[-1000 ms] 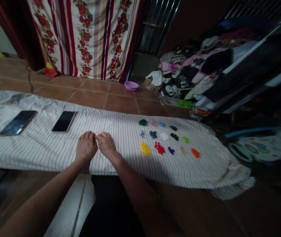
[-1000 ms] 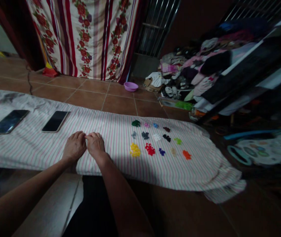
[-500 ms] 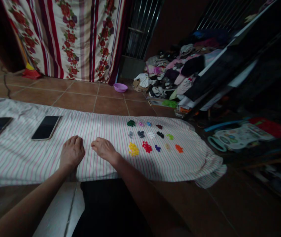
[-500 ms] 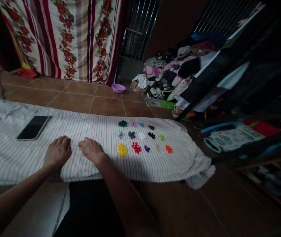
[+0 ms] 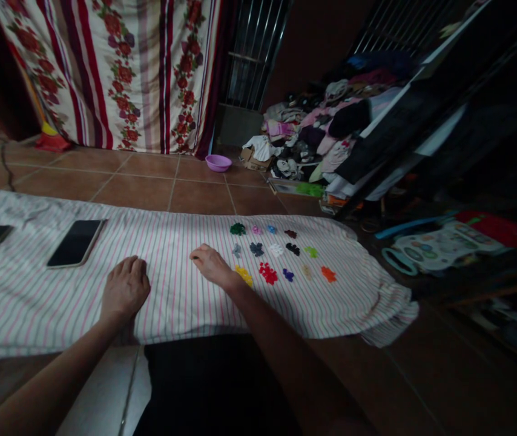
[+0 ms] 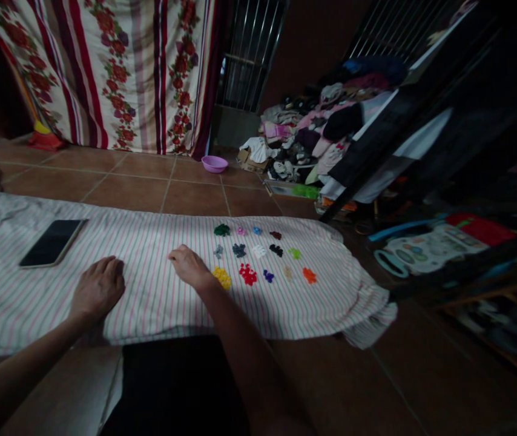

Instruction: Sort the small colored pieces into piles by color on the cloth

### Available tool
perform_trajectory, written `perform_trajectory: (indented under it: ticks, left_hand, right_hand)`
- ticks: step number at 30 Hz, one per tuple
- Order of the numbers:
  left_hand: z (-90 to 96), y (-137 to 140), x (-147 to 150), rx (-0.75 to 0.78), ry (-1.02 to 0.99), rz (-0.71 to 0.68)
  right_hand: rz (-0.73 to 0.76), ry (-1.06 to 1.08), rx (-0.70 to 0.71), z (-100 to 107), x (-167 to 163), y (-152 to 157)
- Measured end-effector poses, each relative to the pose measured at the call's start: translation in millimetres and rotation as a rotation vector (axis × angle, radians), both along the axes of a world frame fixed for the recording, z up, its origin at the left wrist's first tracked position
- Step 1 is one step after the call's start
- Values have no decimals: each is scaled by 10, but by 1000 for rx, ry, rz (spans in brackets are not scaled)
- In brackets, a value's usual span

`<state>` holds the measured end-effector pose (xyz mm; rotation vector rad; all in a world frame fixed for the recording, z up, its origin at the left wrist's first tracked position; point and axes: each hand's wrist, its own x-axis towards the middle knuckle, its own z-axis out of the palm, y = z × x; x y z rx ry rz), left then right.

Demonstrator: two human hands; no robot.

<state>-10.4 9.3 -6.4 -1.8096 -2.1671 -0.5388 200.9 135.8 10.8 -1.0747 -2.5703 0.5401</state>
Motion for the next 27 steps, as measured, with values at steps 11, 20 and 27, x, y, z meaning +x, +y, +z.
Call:
perform_trajectory:
  ticks: [11, 20, 27]
  left_hand:
    - [1, 1, 2, -25, -1, -2]
    - [24, 9, 12, -52, 18, 9]
    - [23, 9, 11, -61, 14, 17]
  right_hand:
    - [-365, 94, 202, 39, 509, 619]
    - [-719, 22, 143, 101, 925, 1114]
    - [-702, 18, 104, 81, 989, 1257]
